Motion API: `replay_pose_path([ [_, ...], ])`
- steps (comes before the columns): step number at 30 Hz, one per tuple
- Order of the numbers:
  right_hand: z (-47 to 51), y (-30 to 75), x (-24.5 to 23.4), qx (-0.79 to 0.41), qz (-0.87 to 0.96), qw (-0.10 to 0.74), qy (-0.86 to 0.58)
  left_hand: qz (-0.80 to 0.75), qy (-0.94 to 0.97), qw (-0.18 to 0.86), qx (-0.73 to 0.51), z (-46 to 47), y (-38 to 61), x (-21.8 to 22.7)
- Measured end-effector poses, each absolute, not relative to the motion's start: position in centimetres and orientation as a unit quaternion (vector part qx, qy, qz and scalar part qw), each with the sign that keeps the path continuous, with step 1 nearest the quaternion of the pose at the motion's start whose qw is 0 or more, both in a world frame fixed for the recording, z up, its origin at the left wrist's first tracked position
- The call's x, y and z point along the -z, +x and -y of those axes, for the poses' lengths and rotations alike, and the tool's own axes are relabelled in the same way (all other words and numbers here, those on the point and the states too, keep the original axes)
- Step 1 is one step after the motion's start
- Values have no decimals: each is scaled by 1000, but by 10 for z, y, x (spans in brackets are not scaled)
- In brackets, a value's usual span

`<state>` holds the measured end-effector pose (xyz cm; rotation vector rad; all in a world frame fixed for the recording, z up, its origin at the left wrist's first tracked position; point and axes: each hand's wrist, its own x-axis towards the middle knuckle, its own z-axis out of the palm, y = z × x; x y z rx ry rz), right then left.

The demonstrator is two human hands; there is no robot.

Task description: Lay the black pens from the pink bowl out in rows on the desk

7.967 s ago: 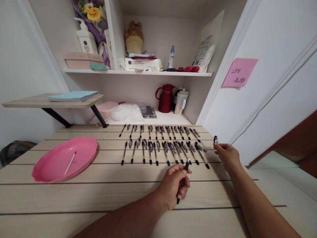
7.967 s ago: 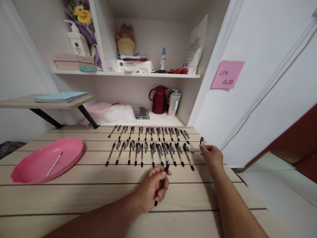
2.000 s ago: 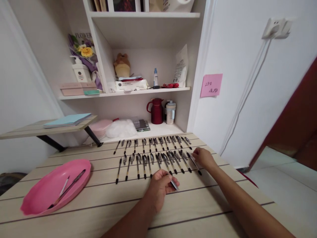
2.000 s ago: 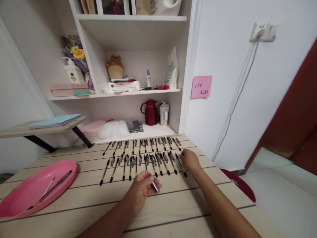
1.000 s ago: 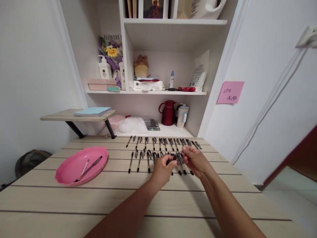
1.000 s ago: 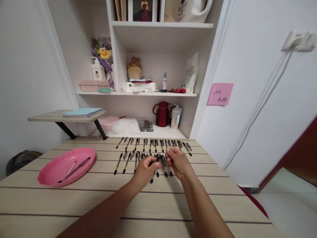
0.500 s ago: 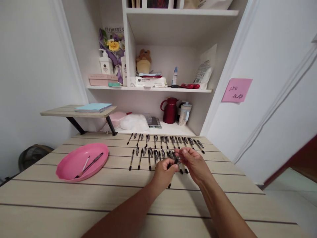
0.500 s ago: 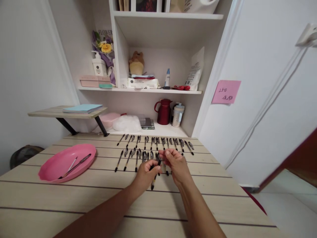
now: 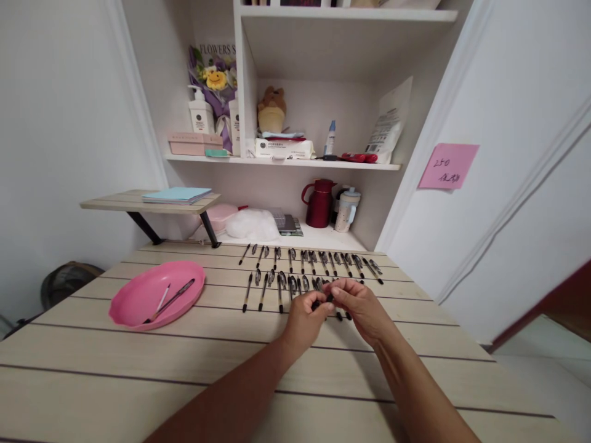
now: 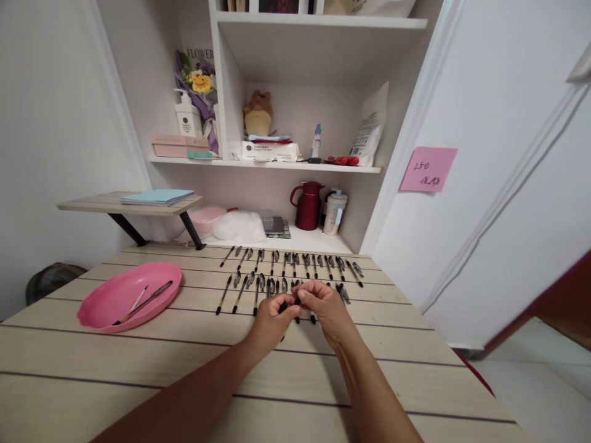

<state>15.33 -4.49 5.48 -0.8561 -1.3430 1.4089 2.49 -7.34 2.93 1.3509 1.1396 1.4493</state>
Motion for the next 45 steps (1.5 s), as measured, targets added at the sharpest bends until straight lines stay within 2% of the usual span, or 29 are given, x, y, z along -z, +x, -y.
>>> replay_pose_path([
  [6,45,150,-53,-538,575,494,-369,-462,538,395,-584,74,26,-28],
  [12,44,156,-54,-573,569,487,-332,-452,505,435,-593,72,25,-28],
  [16,43,160,-54,-552,579,490,-346,-461,501,454,-575,72,25,-26],
  [23,44,155,-53,-522,581,503,-371,-469,531,429,-560,75,25,-28],
  [29,45,155,-54,-561,587,472,-343,-453,530,434,-571,76,26,-31],
  [38,45,153,-50,-549,583,486,-349,-432,533,434,-584,75,26,-28],
  [42,43,153,-47,-525,567,521,-362,-447,536,419,-581,74,26,-28],
  [45,43,152,-47,-549,567,507,-347,-435,533,431,-584,74,26,-28],
])
